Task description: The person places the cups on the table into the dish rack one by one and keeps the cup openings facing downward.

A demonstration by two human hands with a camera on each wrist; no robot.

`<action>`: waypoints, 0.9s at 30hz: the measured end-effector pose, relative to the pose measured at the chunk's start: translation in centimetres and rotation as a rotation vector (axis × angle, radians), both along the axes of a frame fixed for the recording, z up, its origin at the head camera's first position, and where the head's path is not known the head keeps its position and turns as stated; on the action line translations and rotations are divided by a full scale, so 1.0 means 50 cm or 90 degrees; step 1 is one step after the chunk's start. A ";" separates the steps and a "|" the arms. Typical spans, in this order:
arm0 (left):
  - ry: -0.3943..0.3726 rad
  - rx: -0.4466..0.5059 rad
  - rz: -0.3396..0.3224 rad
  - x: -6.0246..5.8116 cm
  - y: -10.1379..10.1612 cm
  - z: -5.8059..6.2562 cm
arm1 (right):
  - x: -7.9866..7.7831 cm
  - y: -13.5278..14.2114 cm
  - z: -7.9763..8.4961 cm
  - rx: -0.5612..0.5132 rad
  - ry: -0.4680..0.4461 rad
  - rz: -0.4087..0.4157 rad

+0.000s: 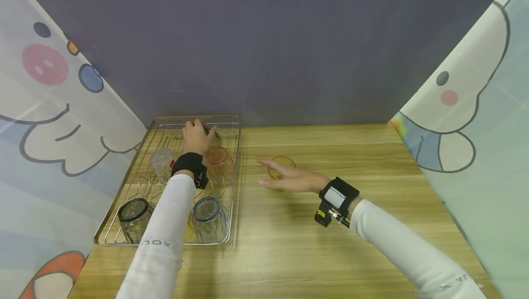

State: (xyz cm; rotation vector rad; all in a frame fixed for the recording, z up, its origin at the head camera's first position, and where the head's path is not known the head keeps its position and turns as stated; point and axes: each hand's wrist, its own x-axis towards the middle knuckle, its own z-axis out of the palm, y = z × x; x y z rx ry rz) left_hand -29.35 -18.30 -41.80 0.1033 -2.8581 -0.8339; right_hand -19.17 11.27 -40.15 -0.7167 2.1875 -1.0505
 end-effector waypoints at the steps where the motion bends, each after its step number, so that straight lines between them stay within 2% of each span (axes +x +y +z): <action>1: -0.004 0.000 -0.003 0.001 0.001 -0.001 | 0.001 0.001 0.000 -0.002 -0.001 0.000; 13: -0.064 -0.005 -0.041 0.011 0.002 -0.002 | -0.001 0.000 -0.002 0.002 -0.007 0.003; 20: -0.087 -0.021 -0.049 0.007 0.000 -0.013 | 0.003 0.002 -0.002 -0.001 -0.014 0.002; 27: -0.118 -0.030 -0.080 -0.001 0.004 -0.018 | 0.010 -0.002 -0.008 -0.001 -0.021 -0.005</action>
